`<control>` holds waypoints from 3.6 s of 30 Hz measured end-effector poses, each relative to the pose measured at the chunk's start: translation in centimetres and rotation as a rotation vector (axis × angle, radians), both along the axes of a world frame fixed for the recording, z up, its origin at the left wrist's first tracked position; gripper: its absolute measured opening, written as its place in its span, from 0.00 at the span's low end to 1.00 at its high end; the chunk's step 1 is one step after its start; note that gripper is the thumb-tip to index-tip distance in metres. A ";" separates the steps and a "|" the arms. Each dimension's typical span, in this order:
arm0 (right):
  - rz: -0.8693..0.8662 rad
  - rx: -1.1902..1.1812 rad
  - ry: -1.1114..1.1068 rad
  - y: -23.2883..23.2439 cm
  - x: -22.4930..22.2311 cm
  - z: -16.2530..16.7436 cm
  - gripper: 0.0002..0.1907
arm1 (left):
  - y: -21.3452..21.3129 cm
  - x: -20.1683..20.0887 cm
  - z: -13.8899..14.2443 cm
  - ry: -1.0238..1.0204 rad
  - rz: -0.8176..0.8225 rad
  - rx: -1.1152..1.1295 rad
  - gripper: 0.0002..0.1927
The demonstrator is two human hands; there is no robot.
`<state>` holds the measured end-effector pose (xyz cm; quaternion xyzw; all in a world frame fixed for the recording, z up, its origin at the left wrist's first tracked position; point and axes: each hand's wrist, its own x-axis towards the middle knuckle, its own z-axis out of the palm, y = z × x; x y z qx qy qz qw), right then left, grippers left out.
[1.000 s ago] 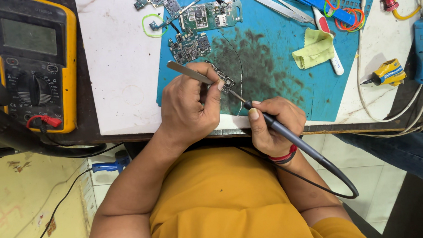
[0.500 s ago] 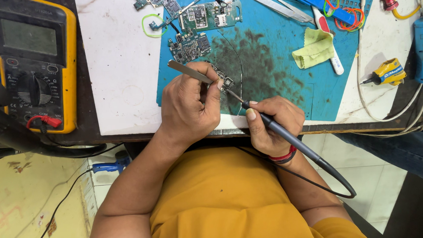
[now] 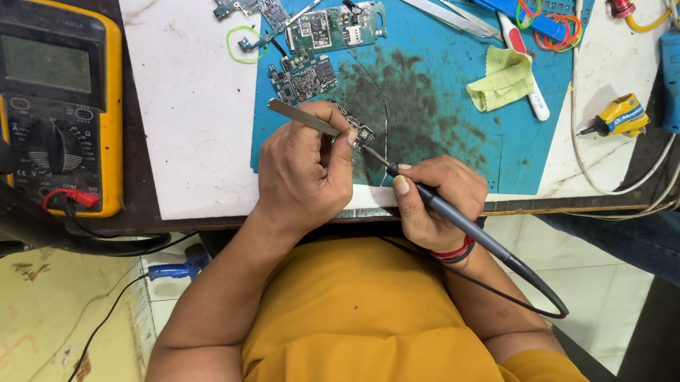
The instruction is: The person solders components on a small circuit board at a workbench, holding the board with tweezers while applying a soldering iron to its contacts. They reposition the board and other boards on the mat as they work.
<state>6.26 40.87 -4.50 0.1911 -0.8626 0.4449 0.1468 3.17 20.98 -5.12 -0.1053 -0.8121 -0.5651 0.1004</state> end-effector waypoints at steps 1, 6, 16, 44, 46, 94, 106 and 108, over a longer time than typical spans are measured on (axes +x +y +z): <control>0.006 -0.002 0.000 0.0 0.0 0.0 0.05 | 0.0 0.0 0.0 -0.002 -0.003 0.004 0.12; 0.002 -0.004 -0.009 0.1 0.0 0.1 0.05 | 0.0 0.0 -0.1 0.005 -0.005 0.004 0.12; 0.020 -0.008 0.002 0.0 -0.1 0.2 0.05 | 0.0 -0.1 -0.1 0.014 -0.007 0.009 0.12; 0.017 -0.018 -0.003 0.6 0.9 -1.5 0.06 | -0.1 0.0 -0.3 0.036 0.005 -0.012 0.11; 0.025 -0.011 0.003 0.4 0.7 -1.4 0.06 | -0.1 0.0 -0.3 0.026 0.008 -0.012 0.11; 0.047 -0.012 0.003 0.1 0.4 -0.7 0.06 | -0.1 0.1 -0.2 0.012 0.004 0.008 0.10; 0.042 -0.009 0.006 0.0 0.4 -0.6 0.05 | -0.1 0.2 -0.2 0.015 0.001 0.007 0.11; 0.046 -0.002 0.011 0.1 0.3 -0.6 0.05 | -0.1 0.2 -0.2 0.017 0.003 0.005 0.11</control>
